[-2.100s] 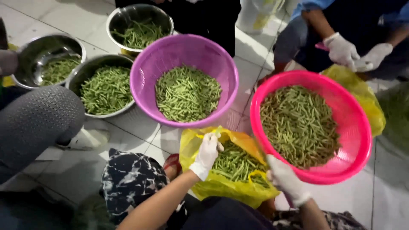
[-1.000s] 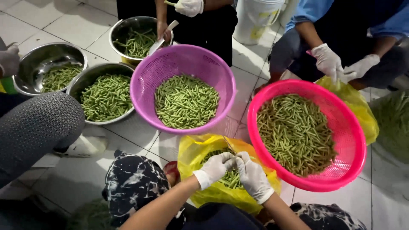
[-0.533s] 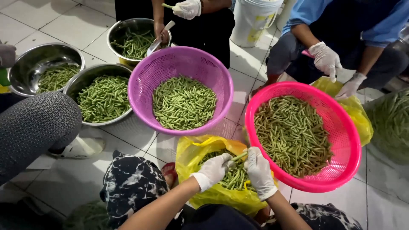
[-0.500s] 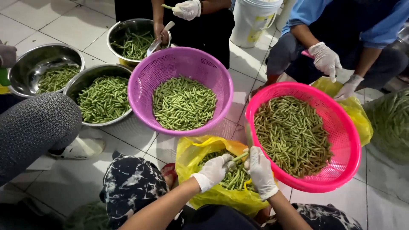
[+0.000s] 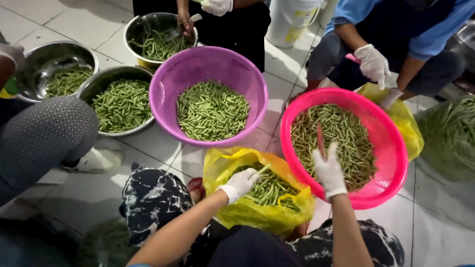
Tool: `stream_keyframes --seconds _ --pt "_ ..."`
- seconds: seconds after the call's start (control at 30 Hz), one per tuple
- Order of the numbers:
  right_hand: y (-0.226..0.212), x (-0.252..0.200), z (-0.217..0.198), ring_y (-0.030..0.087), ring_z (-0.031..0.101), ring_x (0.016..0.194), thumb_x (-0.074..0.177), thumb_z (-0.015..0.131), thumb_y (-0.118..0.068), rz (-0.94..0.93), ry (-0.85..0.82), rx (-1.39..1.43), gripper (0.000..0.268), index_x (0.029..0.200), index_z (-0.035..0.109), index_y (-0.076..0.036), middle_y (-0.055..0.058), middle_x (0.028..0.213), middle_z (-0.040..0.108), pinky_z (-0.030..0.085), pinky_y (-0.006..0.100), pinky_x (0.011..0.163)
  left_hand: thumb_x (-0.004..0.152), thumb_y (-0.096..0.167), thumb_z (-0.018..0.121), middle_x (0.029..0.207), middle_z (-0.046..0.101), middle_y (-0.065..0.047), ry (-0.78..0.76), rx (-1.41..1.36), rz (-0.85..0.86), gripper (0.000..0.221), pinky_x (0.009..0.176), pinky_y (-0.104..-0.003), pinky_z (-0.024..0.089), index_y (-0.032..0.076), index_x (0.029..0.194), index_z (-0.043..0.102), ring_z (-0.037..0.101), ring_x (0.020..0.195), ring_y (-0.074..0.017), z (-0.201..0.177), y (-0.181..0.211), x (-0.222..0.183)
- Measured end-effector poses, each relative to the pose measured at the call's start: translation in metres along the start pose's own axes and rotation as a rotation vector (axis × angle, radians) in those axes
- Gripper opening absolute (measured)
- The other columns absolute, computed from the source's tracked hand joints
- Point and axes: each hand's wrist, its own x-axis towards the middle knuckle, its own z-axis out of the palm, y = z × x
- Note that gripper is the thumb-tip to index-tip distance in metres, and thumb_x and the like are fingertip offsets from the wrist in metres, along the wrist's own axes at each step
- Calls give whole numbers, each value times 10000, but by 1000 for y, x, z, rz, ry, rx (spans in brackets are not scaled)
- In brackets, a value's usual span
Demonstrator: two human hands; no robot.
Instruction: A person sitting on the floor trims the ends of green beans using a small knife and sorts them into different colored baskets.
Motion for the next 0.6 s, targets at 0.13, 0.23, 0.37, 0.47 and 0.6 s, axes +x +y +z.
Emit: stream_keyframes --seconds 0.13,0.23,0.37,0.47,0.6 --pt "46 26 44 292 613 518 826 582 -415 -27 -182 -28 719 1443 291 -189 192 620 610 491 392 501 943 425 378 1124 618 -174 -12 38 -38 367 991 -451 412 175 1150 551 547 1122 -342 -2 -5 2" --pt "49 19 53 405 577 1065 796 557 -477 -36 -290 -229 733 1435 322 -205 324 1066 611 428 499 914 931 415 374 1139 611 -177 -31 59 -74 378 982 -451 423 198 1198 530 546 1123 -344 -5 6 -2" --pt "52 6 58 218 374 1330 831 444 -345 -94 -427 -264 626 1424 319 -190 16 1450 380 240 301 1081 952 352 329 1004 611 -149 -134 76 -120 304 820 -442 403 140 1056 520 577 945 -358 -4 17 -4" --pt "38 -13 58 206 352 1341 833 470 -367 -134 -413 -229 618 1405 348 -165 32 1439 389 214 302 1103 944 331 345 1001 615 -164 -136 121 -72 286 808 -449 417 146 1052 535 587 927 -368 15 -4 10" --pt "17 -34 62 107 527 610 783 563 -436 -133 -364 -187 466 1192 632 -223 -17 700 615 423 255 647 928 243 359 1096 601 -175 -217 164 -44 297 852 -418 427 155 1164 515 574 1000 -350 13 2 4"
